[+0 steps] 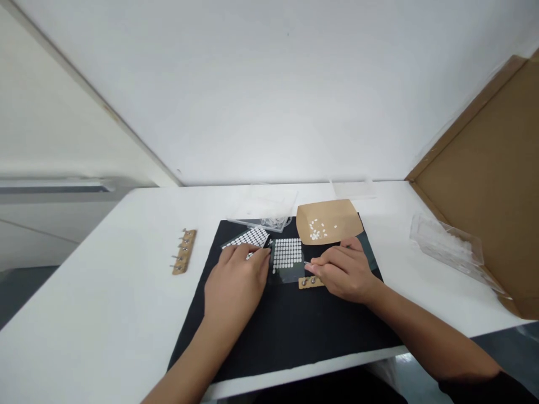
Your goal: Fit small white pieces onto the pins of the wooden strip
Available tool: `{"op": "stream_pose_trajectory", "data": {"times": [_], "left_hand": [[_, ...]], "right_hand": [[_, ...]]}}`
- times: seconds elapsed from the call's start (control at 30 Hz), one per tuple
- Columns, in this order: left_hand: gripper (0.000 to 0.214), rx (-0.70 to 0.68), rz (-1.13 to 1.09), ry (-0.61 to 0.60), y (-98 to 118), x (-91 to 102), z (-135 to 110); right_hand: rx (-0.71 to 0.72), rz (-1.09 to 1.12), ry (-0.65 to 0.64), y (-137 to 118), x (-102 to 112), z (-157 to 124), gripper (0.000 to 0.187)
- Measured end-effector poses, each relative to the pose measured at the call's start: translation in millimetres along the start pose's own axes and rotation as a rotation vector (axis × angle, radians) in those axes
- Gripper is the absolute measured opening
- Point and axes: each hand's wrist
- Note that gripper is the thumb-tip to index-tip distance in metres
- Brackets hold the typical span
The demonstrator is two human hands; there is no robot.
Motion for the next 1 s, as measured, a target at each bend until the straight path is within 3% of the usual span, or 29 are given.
{"op": "stream_pose_trajectory", "data": {"times": [0.13, 0.2, 0.3, 0.53, 0.73, 1.0], "left_hand": [[0.024, -0.083, -0.627, -0.046, 10, 8.7, 26], [0.026, -0.045, -0.95, -0.118, 15, 7.3, 34], [0.025, 0.064, -1.22, -0.147, 18, -1.1, 35], [0.014, 0.281, -1.447, -0.07, 18, -16.9, 21], [0.032, 0.653, -1.635, -0.078, 31, -22.9, 13], [0.045, 0.737, -1.714, -0.184, 39, -25.7, 6]], "right_hand": [[0.058, -0.024, 0.083, -1, 1, -1, 0.031], [0.091, -0.057, 0.076, -2, 3, -3, 0.031], [0.145, -0.09, 0.048, -4, 6, -3, 0.028], [0.175, -0.079, 0.001, -14, 11, 7, 0.029], [0.132, -0.033, -0.082, -15, 13, 8, 0.029], [-0.038, 0.093, -0.172, -11, 10, -2, 0.031]]}}
Point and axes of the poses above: each hand's wrist, its own z-axis towards the middle knuckle, its own x-axis out of the back of the hand, y = z × x, and after that the axes turned 15 degrees about -x, right-handed
